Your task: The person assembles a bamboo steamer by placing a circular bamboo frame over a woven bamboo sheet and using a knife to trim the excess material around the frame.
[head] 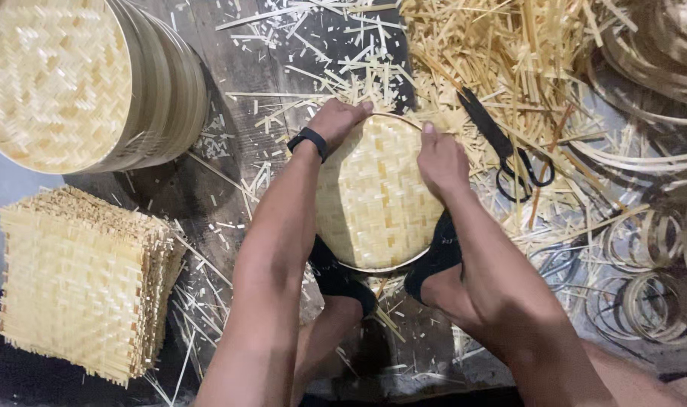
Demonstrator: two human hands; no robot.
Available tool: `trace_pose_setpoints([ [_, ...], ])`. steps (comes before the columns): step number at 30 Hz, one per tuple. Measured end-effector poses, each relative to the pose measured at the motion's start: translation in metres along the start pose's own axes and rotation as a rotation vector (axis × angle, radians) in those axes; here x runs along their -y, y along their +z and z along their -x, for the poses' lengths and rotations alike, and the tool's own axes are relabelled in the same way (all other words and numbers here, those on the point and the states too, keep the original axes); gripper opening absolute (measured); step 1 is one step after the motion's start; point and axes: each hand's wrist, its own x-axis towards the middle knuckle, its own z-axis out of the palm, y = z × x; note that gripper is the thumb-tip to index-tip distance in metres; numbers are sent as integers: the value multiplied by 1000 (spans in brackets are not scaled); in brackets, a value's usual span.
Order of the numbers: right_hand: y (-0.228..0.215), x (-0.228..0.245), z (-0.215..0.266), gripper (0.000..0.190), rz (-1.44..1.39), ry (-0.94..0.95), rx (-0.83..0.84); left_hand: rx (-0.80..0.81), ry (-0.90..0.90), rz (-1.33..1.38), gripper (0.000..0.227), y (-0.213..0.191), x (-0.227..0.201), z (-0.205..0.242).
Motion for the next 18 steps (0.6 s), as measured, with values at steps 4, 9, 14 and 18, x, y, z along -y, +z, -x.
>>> trace_pose_setpoints([
  [4, 7, -18, -22, 78, -4, 31, 135, 3, -24, 19, 67, 5, 4, -3],
  [9, -2, -5, -20, 72, -79, 74, 175, -8, -10, -37, 64, 1, 4, -7],
  [14, -1, 54, -2, 47, -203, -355, -241, -123, 201, 180, 57, 13, 42, -22],
  [18, 25, 131, -9, 56, 118, -513, 230, -978, 537, -3, 56, 24, 70, 6],
])
